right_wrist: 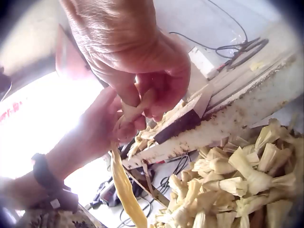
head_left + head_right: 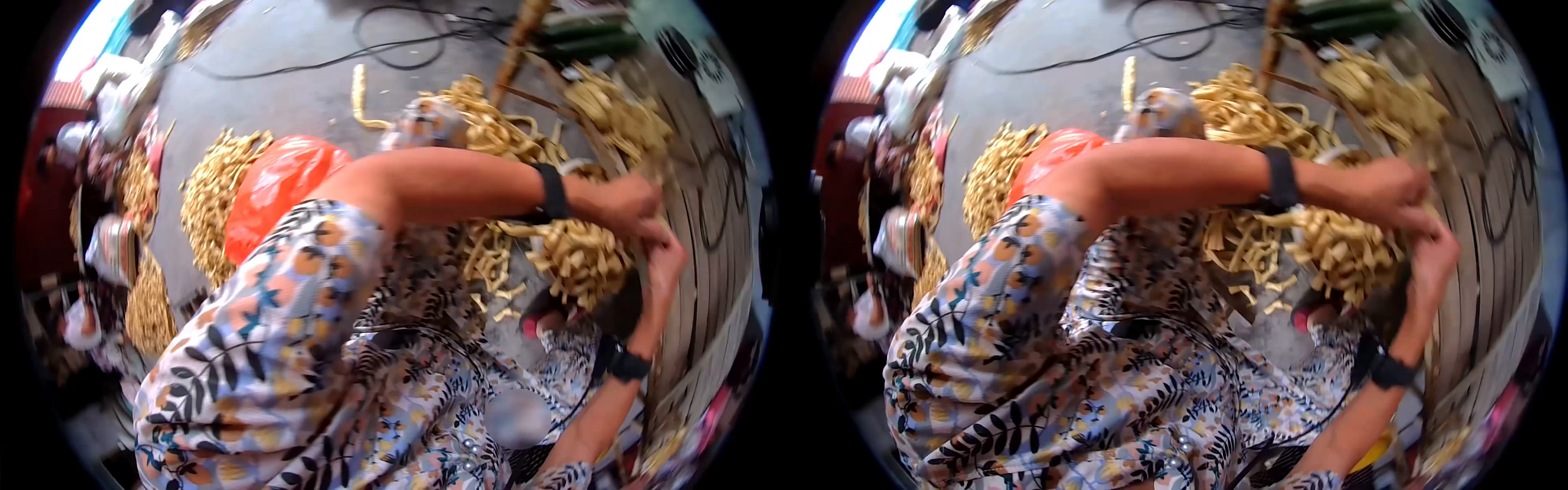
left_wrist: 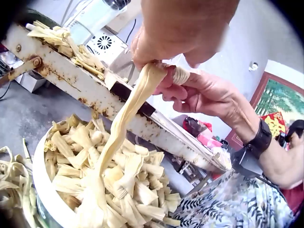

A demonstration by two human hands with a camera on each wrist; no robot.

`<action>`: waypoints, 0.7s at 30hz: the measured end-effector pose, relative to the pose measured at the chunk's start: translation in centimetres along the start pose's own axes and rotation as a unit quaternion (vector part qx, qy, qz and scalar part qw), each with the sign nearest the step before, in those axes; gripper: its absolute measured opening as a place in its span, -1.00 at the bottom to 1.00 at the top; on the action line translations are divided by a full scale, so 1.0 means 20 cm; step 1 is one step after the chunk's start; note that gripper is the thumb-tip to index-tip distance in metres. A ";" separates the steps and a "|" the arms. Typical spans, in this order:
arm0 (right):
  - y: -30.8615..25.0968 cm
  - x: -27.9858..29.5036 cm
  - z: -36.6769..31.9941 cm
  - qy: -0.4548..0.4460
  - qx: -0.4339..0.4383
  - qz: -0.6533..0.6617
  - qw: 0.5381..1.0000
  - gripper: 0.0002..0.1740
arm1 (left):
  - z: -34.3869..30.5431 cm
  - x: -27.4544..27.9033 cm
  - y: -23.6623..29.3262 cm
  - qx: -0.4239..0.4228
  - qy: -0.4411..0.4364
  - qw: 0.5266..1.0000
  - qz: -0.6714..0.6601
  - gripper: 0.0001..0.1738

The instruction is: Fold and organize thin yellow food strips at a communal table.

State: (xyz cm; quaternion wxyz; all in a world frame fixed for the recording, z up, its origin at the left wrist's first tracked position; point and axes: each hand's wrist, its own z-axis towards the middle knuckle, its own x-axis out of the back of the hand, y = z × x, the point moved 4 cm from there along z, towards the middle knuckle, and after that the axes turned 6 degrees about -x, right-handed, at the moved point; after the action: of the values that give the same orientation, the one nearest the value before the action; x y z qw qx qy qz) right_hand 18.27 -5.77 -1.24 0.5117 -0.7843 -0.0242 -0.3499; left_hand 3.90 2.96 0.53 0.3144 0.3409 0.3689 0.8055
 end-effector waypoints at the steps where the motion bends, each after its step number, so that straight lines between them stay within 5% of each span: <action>1: -0.02 -0.02 -0.01 0.025 0.041 -0.064 0.997 -0.90 | 0.01 -0.05 -0.06 -0.116 0.087 0.983 0.111 -0.50; 2: -0.06 -0.04 -0.04 0.047 0.080 -0.131 0.987 -0.89 | -0.01 -0.06 -0.05 -0.130 0.114 0.980 0.100 -0.54; 4: -0.20 -0.09 -0.13 0.089 0.253 -0.050 0.962 -0.86 | -0.01 -0.07 -0.10 -0.013 0.058 0.994 0.090 -0.66; 7: -0.24 -0.05 -0.17 0.090 0.237 0.079 0.964 -0.86 | -0.02 -0.03 -0.09 0.217 0.046 0.960 -0.172 -0.75; 10: -0.21 0.02 -0.14 0.080 0.151 0.289 0.942 -0.83 | -0.01 -0.06 -0.10 0.291 0.085 0.876 -0.376 -0.61; 12: -0.18 0.12 -0.12 0.116 0.072 0.401 0.906 -0.85 | -0.01 -0.08 -0.10 0.288 0.054 0.848 -0.442 -0.63; 16: -0.07 0.16 -0.09 0.111 0.044 0.423 0.898 -0.87 | -0.02 -0.03 -0.03 0.240 -0.073 0.935 -0.249 -0.67; 21: -0.04 0.09 -0.12 -0.044 -0.010 0.337 0.940 -0.65 | -0.08 -0.04 -0.11 0.261 -0.083 0.887 -0.373 -0.73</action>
State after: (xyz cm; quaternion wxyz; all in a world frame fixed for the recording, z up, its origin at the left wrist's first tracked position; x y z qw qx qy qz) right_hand 18.14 -7.93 1.03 0.5906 -0.7659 0.2228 -0.1221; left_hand 3.76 2.88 -2.30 0.5207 0.3137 0.6383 0.4723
